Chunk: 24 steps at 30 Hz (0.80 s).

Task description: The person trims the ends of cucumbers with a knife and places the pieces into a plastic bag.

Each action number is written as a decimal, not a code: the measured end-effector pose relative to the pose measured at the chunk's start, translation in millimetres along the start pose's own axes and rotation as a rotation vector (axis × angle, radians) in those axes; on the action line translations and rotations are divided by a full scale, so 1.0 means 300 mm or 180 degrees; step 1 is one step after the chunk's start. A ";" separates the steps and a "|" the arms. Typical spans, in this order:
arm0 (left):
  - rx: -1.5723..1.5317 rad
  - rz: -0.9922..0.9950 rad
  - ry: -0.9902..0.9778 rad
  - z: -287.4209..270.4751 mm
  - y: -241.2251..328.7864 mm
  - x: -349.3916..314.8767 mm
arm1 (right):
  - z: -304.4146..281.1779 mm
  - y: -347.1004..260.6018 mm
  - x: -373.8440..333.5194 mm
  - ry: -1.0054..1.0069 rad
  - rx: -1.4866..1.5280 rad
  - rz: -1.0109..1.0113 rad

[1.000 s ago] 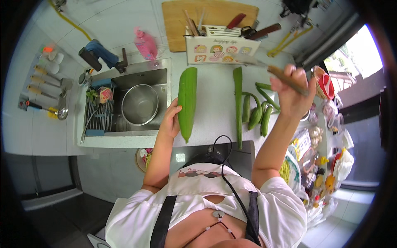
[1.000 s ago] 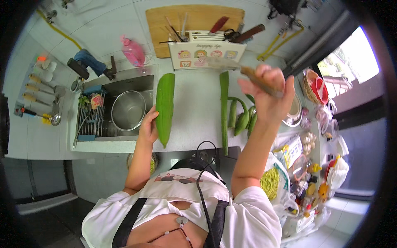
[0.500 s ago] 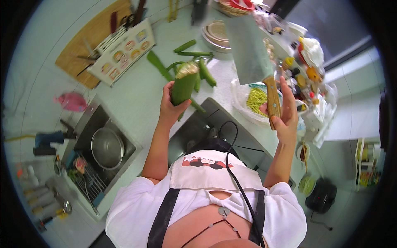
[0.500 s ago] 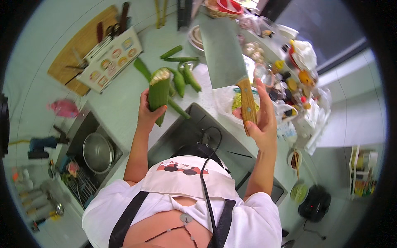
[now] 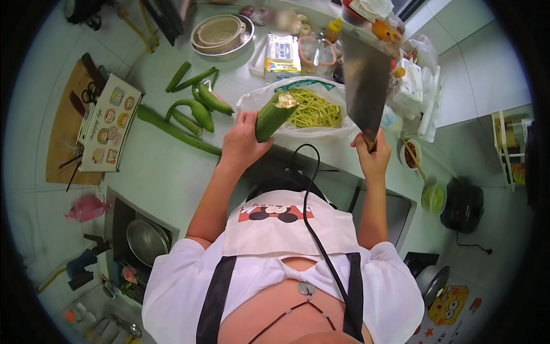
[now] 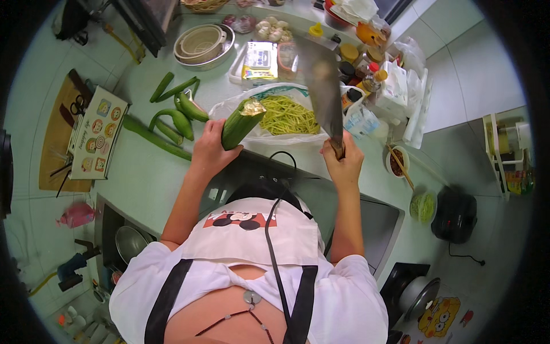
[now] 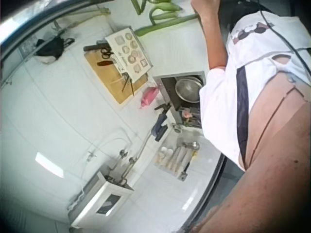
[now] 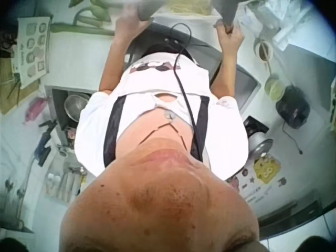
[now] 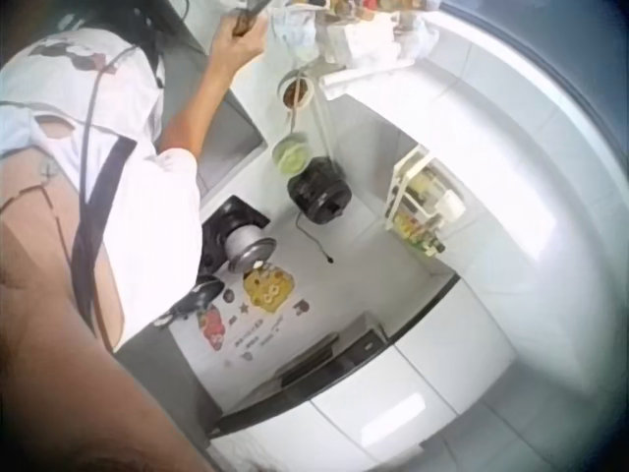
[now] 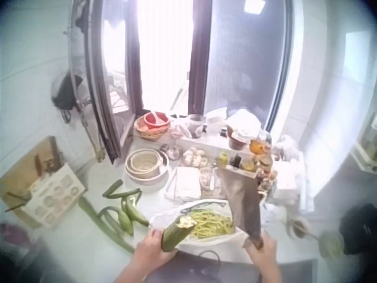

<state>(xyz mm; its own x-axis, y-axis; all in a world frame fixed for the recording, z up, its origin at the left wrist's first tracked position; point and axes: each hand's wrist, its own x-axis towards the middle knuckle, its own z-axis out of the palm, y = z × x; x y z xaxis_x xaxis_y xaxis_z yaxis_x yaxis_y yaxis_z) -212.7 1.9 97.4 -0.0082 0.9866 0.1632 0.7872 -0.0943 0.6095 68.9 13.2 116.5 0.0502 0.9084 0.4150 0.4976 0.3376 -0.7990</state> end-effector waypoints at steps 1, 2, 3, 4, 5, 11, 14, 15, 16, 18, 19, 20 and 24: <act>0.0036 -0.0036 -0.0117 0.027 0.005 0.018 | -0.025 0.029 0.007 -0.0045 -0.0341 -0.0148; 0.0125 -0.0019 -0.0201 0.055 0.008 0.031 | -0.041 0.036 0.004 -0.0224 -0.0526 -0.0007; 0.0211 0.0014 -0.0271 0.087 0.010 0.049 | -0.058 0.015 0.011 -0.0392 -0.0713 0.0119; 0.0298 0.0043 -0.0337 0.114 0.017 0.064 | -0.069 0.010 0.017 -0.0565 -0.0895 0.0245; 0.0346 0.0118 -0.0300 0.136 0.030 0.077 | -0.070 0.032 0.016 -0.0640 -0.1072 0.0296; 0.0601 0.0086 -0.0687 0.202 0.099 0.136 | -0.021 0.114 -0.010 -0.0728 -0.1545 -0.0772; 0.0649 0.0114 -0.0713 0.221 0.106 0.139 | -0.012 0.093 0.007 -0.0726 -0.1794 -0.0926; 0.0659 0.0123 -0.0700 0.225 0.107 0.140 | -0.011 0.093 0.013 -0.0724 -0.1785 -0.0939; 0.0670 0.0130 -0.0687 0.228 0.107 0.142 | -0.010 0.093 0.018 -0.0723 -0.1774 -0.0954; 0.0638 -0.0099 -0.0932 0.221 0.122 0.150 | -0.002 0.099 0.024 -0.0756 -0.1718 -0.0978; 0.0622 -0.0214 -0.1051 0.218 0.127 0.153 | 0.004 0.105 0.025 -0.0789 -0.1673 -0.0987; 0.0663 0.0001 -0.0912 0.228 0.116 0.148 | 0.010 0.110 0.024 -0.0822 -0.1628 -0.0997; 0.0670 0.0492 -0.0589 0.253 0.076 0.137 | 0.028 0.113 0.024 -0.0851 -0.1774 -0.1002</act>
<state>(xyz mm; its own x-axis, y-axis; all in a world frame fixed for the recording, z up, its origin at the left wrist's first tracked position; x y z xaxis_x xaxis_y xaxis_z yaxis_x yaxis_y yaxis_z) -148.2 50.3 59.1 0.2185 0.9721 0.0858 0.8808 -0.2343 0.4114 78.9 33.4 88.7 -0.3488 0.8418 0.4119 0.8278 0.4828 -0.2858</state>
